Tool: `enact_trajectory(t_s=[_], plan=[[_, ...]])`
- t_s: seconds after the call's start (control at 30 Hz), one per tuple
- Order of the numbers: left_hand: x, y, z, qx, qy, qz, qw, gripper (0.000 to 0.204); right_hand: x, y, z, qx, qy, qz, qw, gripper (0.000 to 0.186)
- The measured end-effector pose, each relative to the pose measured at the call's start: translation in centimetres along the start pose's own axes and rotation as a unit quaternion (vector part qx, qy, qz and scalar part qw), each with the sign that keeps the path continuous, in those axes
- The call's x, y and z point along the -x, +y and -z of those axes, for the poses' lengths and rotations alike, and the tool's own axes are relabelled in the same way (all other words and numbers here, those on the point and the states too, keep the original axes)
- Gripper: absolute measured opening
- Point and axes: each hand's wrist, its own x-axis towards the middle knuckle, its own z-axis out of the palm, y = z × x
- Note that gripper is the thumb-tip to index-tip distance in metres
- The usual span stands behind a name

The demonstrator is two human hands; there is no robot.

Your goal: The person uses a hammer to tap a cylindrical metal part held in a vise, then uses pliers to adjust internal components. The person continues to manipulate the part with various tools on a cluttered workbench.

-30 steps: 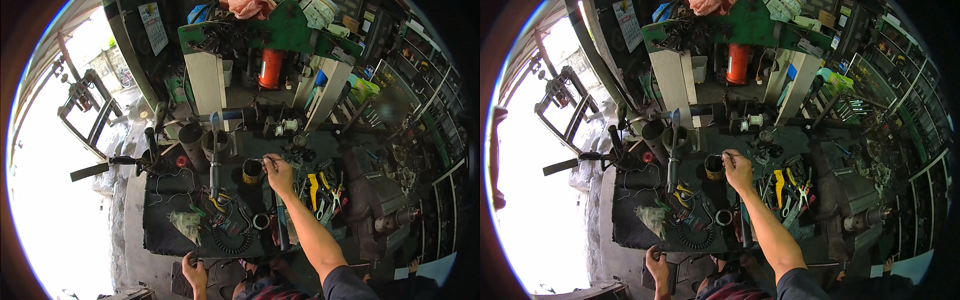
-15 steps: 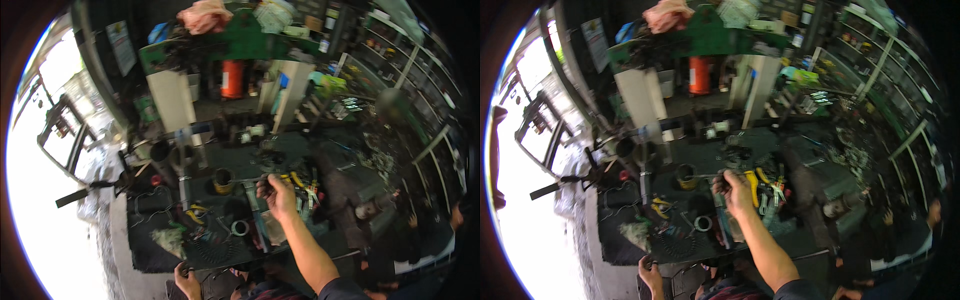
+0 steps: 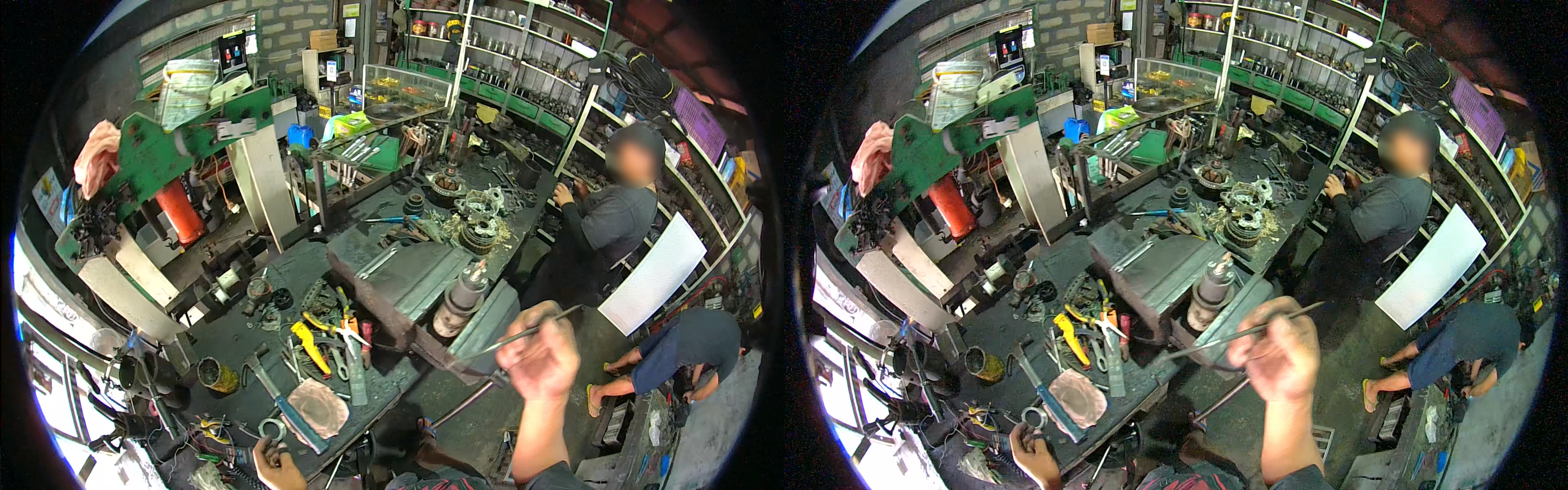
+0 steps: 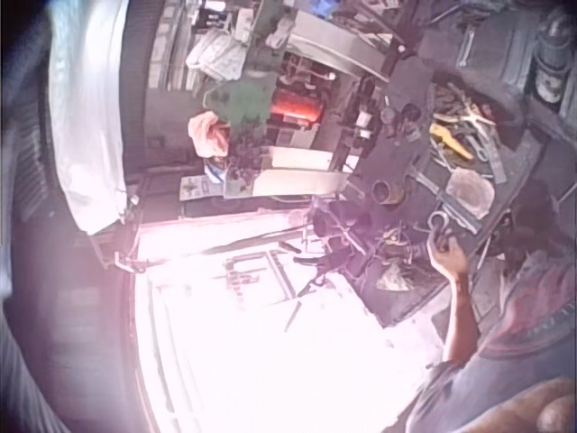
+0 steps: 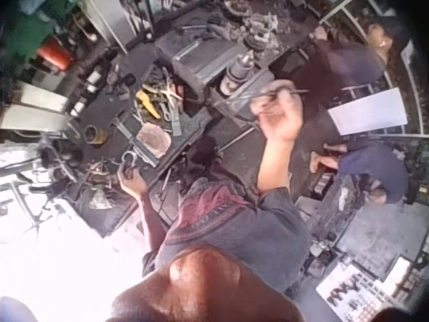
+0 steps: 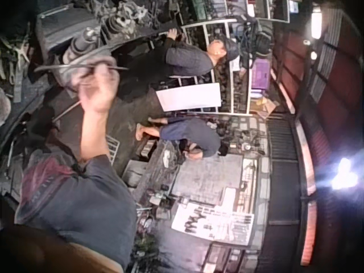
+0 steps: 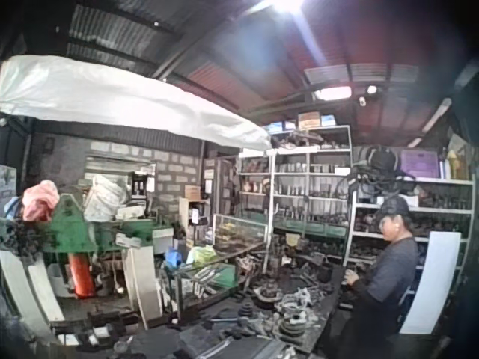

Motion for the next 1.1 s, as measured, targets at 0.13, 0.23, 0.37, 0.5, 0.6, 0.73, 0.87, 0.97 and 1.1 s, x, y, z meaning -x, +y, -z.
enact_trajectory(t_s=[0.13,0.23,0.37,0.5,0.6,0.73,0.87,0.97,1.1], plan=[[3.6,5.8,-9.7,0.014,-0.043,-0.053,0.998,0.037,-3.7,-4.9,7.3,0.073,0.059,0.059,0.994,0.024],[7.2,10.2,-16.6,0.021,-0.068,-0.081,0.994,0.035,-6.4,-5.1,11.9,0.049,0.078,0.011,0.996,0.023],[9.9,15.0,-24.1,-0.015,-0.089,-0.246,0.965,0.034,-8.5,-3.9,15.3,0.022,0.080,-0.080,0.993,0.024],[11.3,17.5,-29.5,-0.030,-0.065,-0.322,0.944,0.045,-9.8,-2.9,16.7,0.000,0.065,-0.116,0.991,0.025],[11.7,17.8,-31.7,-0.018,-0.055,-0.303,0.951,0.045,-10.1,-2.3,17.4,-0.012,0.058,-0.137,0.989,0.024],[11.9,17.1,-32.0,-0.045,-0.032,-0.302,0.952,0.041,-9.9,-1.4,18.1,-0.036,0.078,-0.148,0.985,0.025],[12.1,16.5,-32.3,-0.027,-0.018,-0.264,0.964,0.038,-9.6,-0.8,18.4,-0.048,0.086,-0.147,0.984,0.025],[12.1,16.4,-32.4,-0.023,-0.015,-0.267,0.963,0.038,-9.4,-0.8,18.3,-0.038,0.072,-0.134,0.988,0.025],[12.0,16.5,-32.3,-0.042,-0.018,-0.288,0.957,0.039,-8.5,-1.0,18.0,-0.016,0.051,-0.079,0.995,0.025]])
